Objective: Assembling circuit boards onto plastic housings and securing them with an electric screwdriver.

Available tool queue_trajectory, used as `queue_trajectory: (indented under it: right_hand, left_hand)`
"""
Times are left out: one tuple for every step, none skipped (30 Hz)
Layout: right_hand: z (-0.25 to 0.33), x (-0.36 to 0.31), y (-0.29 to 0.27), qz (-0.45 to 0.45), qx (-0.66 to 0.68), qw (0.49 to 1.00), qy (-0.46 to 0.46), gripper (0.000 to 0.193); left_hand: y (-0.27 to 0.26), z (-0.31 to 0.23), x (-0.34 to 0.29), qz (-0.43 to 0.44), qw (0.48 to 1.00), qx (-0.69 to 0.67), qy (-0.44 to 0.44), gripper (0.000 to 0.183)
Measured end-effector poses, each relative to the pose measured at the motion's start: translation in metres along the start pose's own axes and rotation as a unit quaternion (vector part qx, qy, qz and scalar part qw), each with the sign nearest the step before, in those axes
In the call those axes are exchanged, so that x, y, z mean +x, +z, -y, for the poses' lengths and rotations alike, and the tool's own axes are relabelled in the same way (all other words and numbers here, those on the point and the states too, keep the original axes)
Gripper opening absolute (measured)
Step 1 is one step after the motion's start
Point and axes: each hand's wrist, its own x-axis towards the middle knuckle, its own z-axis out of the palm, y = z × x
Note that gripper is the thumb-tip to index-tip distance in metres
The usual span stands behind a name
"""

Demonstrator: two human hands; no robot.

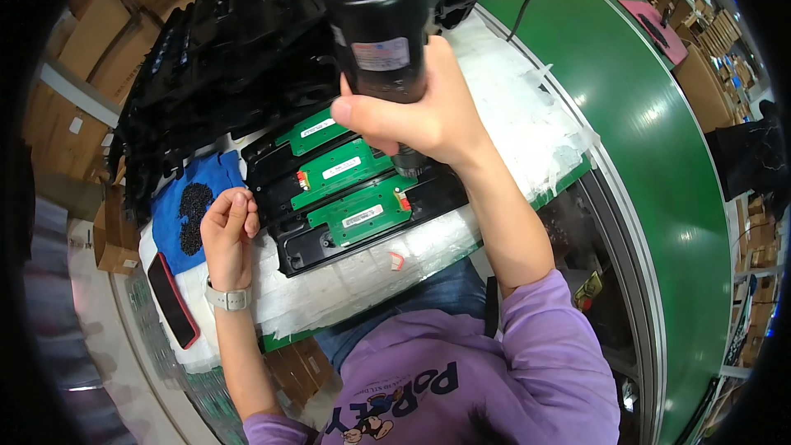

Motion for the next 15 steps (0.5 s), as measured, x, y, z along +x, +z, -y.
queue_trajectory:
  right_hand:
    - [-0.007, 0.0, -0.004, 0.014, 0.062, 0.998, -0.022, 0.016]
    - [-0.005, -0.001, -0.003, 0.005, 0.068, 0.997, -0.03, 0.018]
    - [-0.005, -0.002, -0.005, 0.0, 0.099, 0.994, -0.045, 0.018]
    - [-0.006, -0.003, -0.007, -0.005, 0.131, 0.99, -0.059, 0.019]
    - [-0.009, -0.001, -0.011, 0.035, 0.203, 0.974, -0.097, 0.02]
    - [-0.01, 0.001, -0.011, 0.055, 0.23, 0.96, -0.147, 0.022]
    - [-0.011, 0.001, -0.008, 0.055, 0.275, 0.944, -0.172, 0.023]
    - [-0.01, 0.001, -0.004, 0.054, 0.319, 0.925, -0.196, 0.025]
    - [-0.011, 0.001, 0.0, 0.051, 0.348, 0.915, -0.197, 0.028]
    - [-0.01, -0.001, 0.007, 0.022, 0.376, 0.905, -0.198, 0.029]
    - [-0.01, -0.002, 0.012, 0.011, 0.385, 0.902, -0.196, 0.03]
    - [-0.01, -0.003, 0.015, -0.001, 0.392, 0.899, -0.193, 0.03]
    - [-0.012, -0.004, 0.017, -0.001, 0.393, 0.9, -0.191, 0.03]
    - [-0.013, -0.005, 0.019, -0.006, 0.393, 0.899, -0.19, 0.031]
    - [-0.014, -0.006, 0.021, -0.01, 0.394, 0.899, -0.189, 0.031]
  left_hand:
    - [0.001, 0.0, 0.0, 0.006, 1.0, -0.016, 0.002, 0.016]
    - [-0.001, 0.0, -0.001, 0.011, 0.999, -0.033, 0.003, 0.016]
    - [-0.002, -0.001, -0.001, 0.033, 0.997, -0.066, -0.001, 0.017]
    - [0.0, -0.003, -0.002, 0.028, 0.997, -0.066, 0.001, 0.017]
    - [0.006, -0.005, -0.004, 0.026, 0.989, -0.142, -0.017, 0.017]
    - [0.009, -0.008, -0.005, 0.023, 0.975, -0.217, -0.035, 0.017]
    - [0.007, -0.006, -0.005, 0.062, 0.971, -0.229, -0.043, 0.016]
    - [0.012, -0.006, -0.007, 0.077, 0.97, -0.226, -0.047, 0.016]
    - [0.015, -0.005, -0.009, 0.092, 0.973, -0.207, -0.05, 0.015]
    - [0.018, -0.004, -0.012, 0.108, 0.975, -0.188, -0.054, 0.015]
    - [0.022, -0.003, -0.015, 0.109, 0.981, -0.147, -0.065, 0.012]
    - [0.028, -0.008, -0.019, 0.128, 0.986, -0.073, -0.08, 0.013]
    - [0.031, -0.007, -0.021, 0.146, 0.984, -0.061, -0.083, 0.013]
    - [0.034, -0.006, -0.023, 0.164, 0.982, -0.05, -0.085, 0.012]
    - [0.035, -0.007, -0.024, 0.168, 0.981, -0.033, -0.088, 0.011]
